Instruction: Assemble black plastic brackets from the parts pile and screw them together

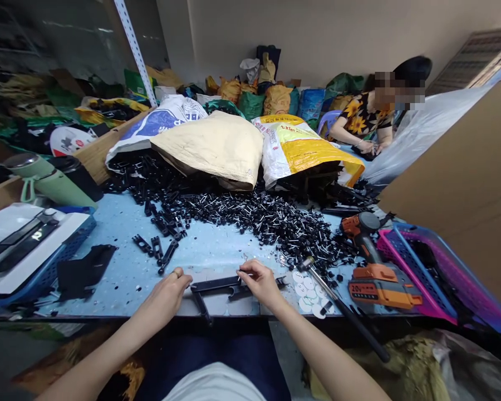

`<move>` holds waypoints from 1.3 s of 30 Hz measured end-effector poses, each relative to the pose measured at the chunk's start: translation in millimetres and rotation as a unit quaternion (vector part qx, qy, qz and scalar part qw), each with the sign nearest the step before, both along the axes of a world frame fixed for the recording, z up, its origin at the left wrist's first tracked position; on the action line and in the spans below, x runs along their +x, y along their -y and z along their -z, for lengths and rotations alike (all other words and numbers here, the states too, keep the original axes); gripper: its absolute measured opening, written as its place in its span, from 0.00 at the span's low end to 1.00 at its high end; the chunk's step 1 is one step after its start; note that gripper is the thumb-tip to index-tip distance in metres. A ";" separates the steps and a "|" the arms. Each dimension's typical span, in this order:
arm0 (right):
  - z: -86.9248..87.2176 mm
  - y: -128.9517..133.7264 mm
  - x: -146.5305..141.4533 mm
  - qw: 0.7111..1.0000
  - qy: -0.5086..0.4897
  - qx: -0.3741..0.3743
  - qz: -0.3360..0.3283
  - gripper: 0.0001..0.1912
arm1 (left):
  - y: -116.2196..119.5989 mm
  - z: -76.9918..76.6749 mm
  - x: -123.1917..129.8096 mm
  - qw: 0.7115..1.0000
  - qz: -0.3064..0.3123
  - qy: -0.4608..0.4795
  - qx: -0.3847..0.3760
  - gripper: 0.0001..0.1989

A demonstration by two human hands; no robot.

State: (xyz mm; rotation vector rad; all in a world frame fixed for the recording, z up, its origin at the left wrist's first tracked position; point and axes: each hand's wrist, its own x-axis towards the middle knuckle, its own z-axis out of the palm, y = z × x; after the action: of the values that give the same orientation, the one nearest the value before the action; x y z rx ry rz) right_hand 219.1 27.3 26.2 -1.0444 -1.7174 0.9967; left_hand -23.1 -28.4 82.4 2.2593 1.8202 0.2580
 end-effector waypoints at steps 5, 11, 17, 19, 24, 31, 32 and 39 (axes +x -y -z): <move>-8.1 5.6 -2.1 0.994 0.080 0.075 -0.017 0.07 | 2.1 -4.2 6.6 1.000 0.013 -0.027 0.002 0.20; -12.7 9.5 2.2 0.975 0.139 0.158 -0.065 0.07 | 2.6 8.7 10.8 0.998 -0.024 -0.031 0.047 0.17; -10.8 11.5 2.8 0.975 0.139 0.160 -0.074 0.09 | 7.0 32.2 8.2 0.984 0.042 0.054 0.163 0.12; -11.2 11.4 2.1 0.974 0.139 0.161 -0.075 0.09 | 9.2 42.3 5.2 0.975 0.072 0.074 0.196 0.13; -9.8 11.2 4.2 0.973 0.139 0.171 -0.075 0.10 | 9.1 57.0 -5.9 0.970 0.120 0.084 0.192 0.15; 6.2 5.3 21.9 0.943 0.221 0.212 -0.130 0.22 | 12.1 46.8 2.8 0.977 0.090 0.020 0.193 0.14; 9.2 4.3 23.8 0.940 0.230 0.212 -0.135 0.24 | 12.0 45.4 11.2 0.976 0.101 0.020 0.192 0.15; 25.8 6.1 28.4 0.913 0.292 0.257 -0.124 0.24 | -7.8 46.8 70.4 0.993 0.088 0.048 0.061 0.26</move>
State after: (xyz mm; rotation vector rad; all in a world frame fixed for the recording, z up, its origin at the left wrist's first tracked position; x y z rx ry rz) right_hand 247.5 21.2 0.5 -0.8228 -2.4765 0.3255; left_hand 47.3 -20.7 35.6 2.4263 1.5874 0.4483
